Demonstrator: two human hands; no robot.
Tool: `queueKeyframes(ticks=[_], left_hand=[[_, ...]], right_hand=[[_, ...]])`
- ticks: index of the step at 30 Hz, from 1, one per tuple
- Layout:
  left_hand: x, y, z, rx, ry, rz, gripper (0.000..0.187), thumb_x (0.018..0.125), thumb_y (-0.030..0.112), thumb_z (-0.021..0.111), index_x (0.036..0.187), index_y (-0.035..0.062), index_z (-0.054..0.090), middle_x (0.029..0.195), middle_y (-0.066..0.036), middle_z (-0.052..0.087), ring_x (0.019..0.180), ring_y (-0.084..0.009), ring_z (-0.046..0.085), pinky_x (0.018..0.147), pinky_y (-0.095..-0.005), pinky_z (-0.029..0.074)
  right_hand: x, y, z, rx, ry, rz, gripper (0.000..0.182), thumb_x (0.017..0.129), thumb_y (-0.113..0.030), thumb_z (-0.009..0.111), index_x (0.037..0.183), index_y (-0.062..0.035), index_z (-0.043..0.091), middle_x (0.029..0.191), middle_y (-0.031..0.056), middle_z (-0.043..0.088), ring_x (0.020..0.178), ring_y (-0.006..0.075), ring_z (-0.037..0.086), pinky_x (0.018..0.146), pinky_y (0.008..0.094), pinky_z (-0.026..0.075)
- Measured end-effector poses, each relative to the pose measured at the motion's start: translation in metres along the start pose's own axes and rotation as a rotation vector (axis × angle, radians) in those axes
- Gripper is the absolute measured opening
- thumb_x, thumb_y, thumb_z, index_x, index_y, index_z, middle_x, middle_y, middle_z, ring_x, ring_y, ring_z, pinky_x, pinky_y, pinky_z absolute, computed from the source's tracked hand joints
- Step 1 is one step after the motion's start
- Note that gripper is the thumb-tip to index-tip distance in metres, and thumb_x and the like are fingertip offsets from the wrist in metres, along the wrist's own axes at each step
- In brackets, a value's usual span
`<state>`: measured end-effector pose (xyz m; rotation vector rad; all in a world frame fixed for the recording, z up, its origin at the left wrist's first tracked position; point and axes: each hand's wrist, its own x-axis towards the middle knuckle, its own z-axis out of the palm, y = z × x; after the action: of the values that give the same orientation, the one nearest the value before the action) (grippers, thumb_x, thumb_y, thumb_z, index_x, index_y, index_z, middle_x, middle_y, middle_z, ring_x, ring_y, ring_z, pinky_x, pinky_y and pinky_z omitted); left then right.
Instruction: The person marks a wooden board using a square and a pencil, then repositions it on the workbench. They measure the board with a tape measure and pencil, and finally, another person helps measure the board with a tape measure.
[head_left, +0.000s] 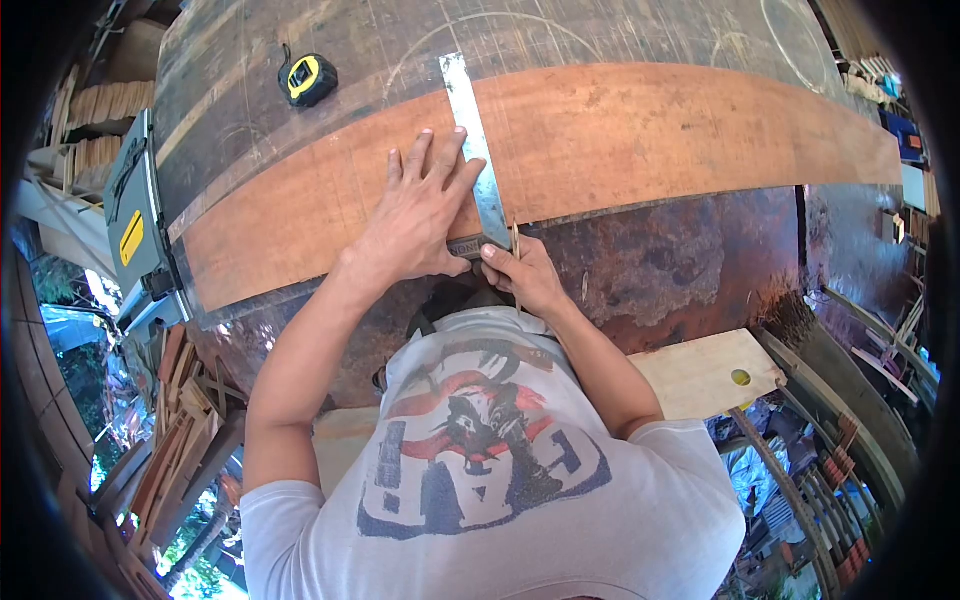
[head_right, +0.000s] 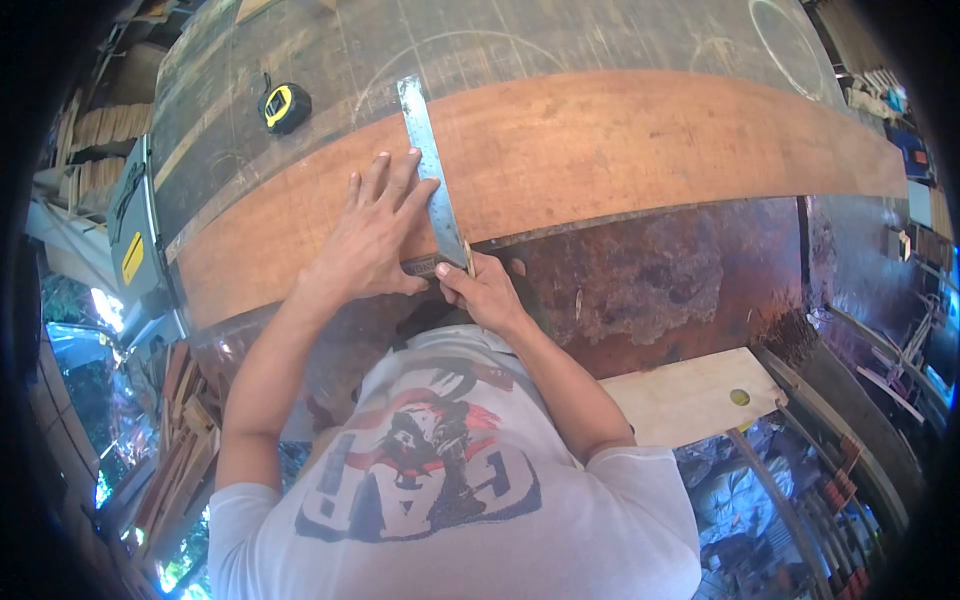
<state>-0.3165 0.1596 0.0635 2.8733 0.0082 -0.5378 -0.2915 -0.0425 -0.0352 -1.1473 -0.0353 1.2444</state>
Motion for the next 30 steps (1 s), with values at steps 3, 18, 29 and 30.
queueKeyframes(ticks=[3, 18, 29, 30], left_hand=[[0.001, 0.0, -0.001, -0.014, 0.001, -0.004, 0.117, 0.055, 0.036, 0.094, 0.153, 0.0114, 0.035, 0.165, -0.019, 0.017, 0.15, -0.0494, 0.017, 0.117, -0.0694, 0.027], [0.0, 0.0, 0.001, -0.027, 0.023, -0.002, 0.114, 0.055, 0.034, 0.093, 0.151, 0.0102, 0.036, 0.164, -0.021, 0.017, 0.149, -0.051, 0.017, 0.115, -0.0717, 0.027], [0.001, 0.003, -0.005, 0.014, 0.025, -0.008, 0.114, 0.053, 0.036, 0.095, 0.149, 0.0091, 0.04, 0.161, -0.021, 0.024, 0.147, -0.0493, 0.024, 0.114, -0.0698, 0.031], [0.001, 0.004, -0.006, 0.025, 0.024, -0.015, 0.114, 0.053, 0.036, 0.095, 0.148, 0.0091, 0.04, 0.161, -0.021, 0.024, 0.147, -0.049, 0.025, 0.114, -0.0695, 0.031]], right_hand=[[0.001, -0.001, 0.0, -0.012, 0.001, -0.01, 0.026, 0.101, -0.027, 0.062, 0.087, -0.0048, 0.062, 0.069, 0.0001, 0.057, 0.059, 0.0067, 0.047, 0.051, 0.0242, 0.036], [0.0, -0.001, 0.002, -0.038, 0.032, 0.003, 0.029, 0.1, -0.029, 0.063, 0.083, -0.0059, 0.061, 0.067, -0.0002, 0.057, 0.058, 0.0067, 0.047, 0.051, 0.0244, 0.035], [-0.025, -0.039, -0.008, -0.716, 0.24, -0.295, 0.039, 0.104, -0.032, 0.055, 0.083, -0.0002, 0.064, 0.071, 0.0029, 0.061, 0.065, 0.015, 0.055, 0.06, 0.0324, 0.045], [-0.035, -0.048, -0.019, -0.794, 0.313, -0.372, 0.043, 0.105, -0.033, 0.053, 0.083, 0.0013, 0.065, 0.071, 0.004, 0.062, 0.067, 0.0163, 0.057, 0.062, 0.0341, 0.046]])
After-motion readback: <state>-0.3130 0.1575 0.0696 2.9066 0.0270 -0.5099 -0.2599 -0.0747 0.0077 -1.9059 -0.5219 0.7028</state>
